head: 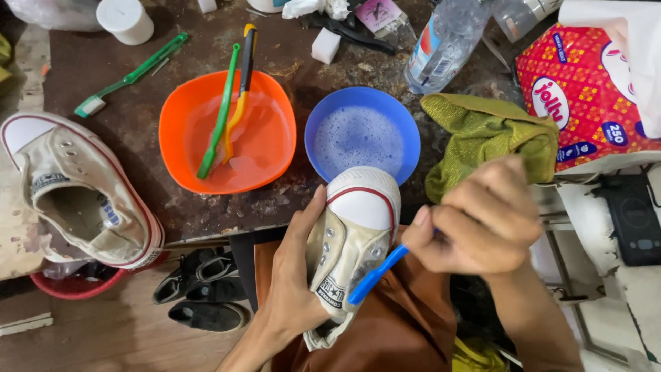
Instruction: The person scrubs a white canvas sneaker with a blue toothbrush dipped in soapy water, then wipes the shoe with a tissue. The task is performed at a cluttered workbench with cleaning supplies and another shoe nearby.
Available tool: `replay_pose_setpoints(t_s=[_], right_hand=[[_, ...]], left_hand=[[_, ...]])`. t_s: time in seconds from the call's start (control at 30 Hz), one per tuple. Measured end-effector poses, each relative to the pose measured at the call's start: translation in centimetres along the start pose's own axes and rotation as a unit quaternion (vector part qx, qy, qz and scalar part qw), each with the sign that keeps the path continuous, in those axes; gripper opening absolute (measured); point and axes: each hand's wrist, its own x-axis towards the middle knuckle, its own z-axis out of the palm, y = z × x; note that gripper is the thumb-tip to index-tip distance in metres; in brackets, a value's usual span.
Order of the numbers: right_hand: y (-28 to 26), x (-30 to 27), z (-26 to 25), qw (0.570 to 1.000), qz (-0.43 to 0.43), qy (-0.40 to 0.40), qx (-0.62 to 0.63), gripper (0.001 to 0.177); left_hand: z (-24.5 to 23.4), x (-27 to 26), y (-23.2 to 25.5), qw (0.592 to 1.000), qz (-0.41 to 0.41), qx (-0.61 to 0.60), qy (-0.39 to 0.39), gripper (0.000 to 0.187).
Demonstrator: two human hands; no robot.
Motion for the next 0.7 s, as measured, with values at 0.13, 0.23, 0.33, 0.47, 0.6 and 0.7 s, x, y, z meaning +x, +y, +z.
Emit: replay_pose_setpoints(t_s=[0.13,0.23,0.33,0.47,0.6,0.7], right_hand=[[2.9,-1.2,0.0,0.999,0.0,0.028,-0.022,0.028],[0.6,0.6,0.3,1.0,0.008,0.01,0.011,0.024],[0.6,1.0,0.3,0.998,-0.021,-0.034,0.05,0.032],[1.1,0.4,0.4,1.0,0.002,-0.014,-0.017,0.029],[-1.0,2.5,0.1,0.997,-0.036,-0.052,0.041,0.034],[2.5,-0.4,-0.1,0.997,0.06,0.015,-0.036,0.027]], left_hand=[[-0.1,-0.3,0.0,0.999,0.022,-0.01,0.027,0.091],[-0.2,-0.4,-0.4,0.997,0.063,-0.01,0.046,0.09],[-0.3,-0.6,-0.7,0.993,0.095,0.03,0.061,0.088],[-0.5,-0.8,-0.3,0.994,0.075,0.019,0.078,0.089],[-0.4,-1.0,-0.1,0.995,0.065,0.032,0.071,0.095],[-0.2,-1.1,0.5,0.994,0.058,0.031,0.085,0.092]])
